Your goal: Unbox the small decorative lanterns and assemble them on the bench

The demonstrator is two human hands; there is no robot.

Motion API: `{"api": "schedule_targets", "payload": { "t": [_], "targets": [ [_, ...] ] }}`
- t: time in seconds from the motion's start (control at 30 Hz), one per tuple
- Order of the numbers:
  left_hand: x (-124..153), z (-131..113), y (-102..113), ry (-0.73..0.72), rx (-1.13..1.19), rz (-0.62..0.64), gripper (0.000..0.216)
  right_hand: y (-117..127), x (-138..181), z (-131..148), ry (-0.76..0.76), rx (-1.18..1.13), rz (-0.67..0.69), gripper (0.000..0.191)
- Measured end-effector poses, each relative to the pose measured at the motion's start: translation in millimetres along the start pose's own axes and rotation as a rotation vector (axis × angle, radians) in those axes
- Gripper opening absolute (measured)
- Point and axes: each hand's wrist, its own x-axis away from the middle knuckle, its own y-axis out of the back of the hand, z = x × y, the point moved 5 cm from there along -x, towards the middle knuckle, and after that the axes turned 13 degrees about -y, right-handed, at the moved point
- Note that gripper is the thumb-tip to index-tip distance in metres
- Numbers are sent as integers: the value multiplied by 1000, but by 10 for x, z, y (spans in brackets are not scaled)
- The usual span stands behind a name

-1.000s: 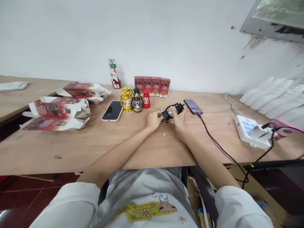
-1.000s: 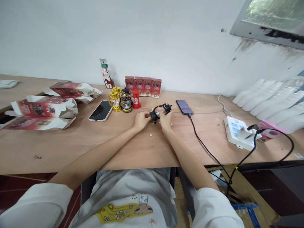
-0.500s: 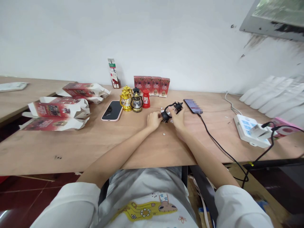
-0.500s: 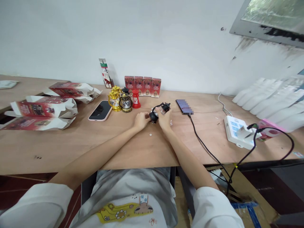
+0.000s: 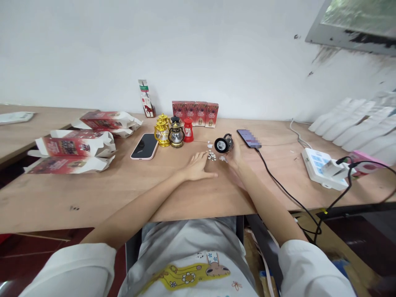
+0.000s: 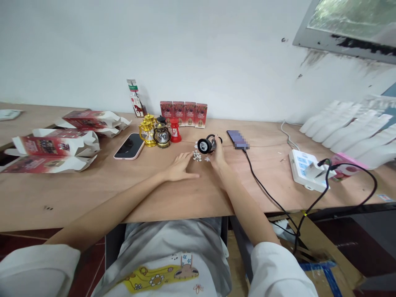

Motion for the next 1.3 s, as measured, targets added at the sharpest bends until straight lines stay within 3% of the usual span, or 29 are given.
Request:
{"api": "schedule_targets", "payload": {
  "t": [0.07, 0.13, 0.27, 0.5, 0.57, 0.7, 0.8, 0.97, 1.07, 1.3],
  "targets": [
    [109, -2, -12, -76, -35, 115, 117, -30, 14, -16, -53, -27, 28, 24],
    [163, 37, -16, -49, -97, 154, 120, -55, 27, -29, -79, -42, 53, 23],
    [97, 53, -52, 48, -209, 131, 113, -66, 26, -41, -69, -52, 85, 23],
    [-182, 177, -89, 231, -247, 85, 99, -46, 22, -33, 80, 28, 45, 29],
    [-252, 229, -81, 264, -248, 71, 96, -37, 53, -12, 157, 73, 9, 30],
    [-299, 254, -72, 278, -249, 37, 95, -72, 166, 93, 469, 207, -85, 32],
    [-209, 211, -76, 245, -239, 34, 97, -249, 179, 87, 573, 359, -95, 39],
    [45, 128, -53, 157, -257, 40, 89, -824, 74, -48, 631, 568, 93, 46],
    [132, 110, -40, 121, -250, 67, 85, -1085, -52, -184, 618, 683, 120, 52],
    [143, 114, -40, 102, -230, 84, 82, -1242, -322, -456, 634, 937, 33, 64]
  ]
}}
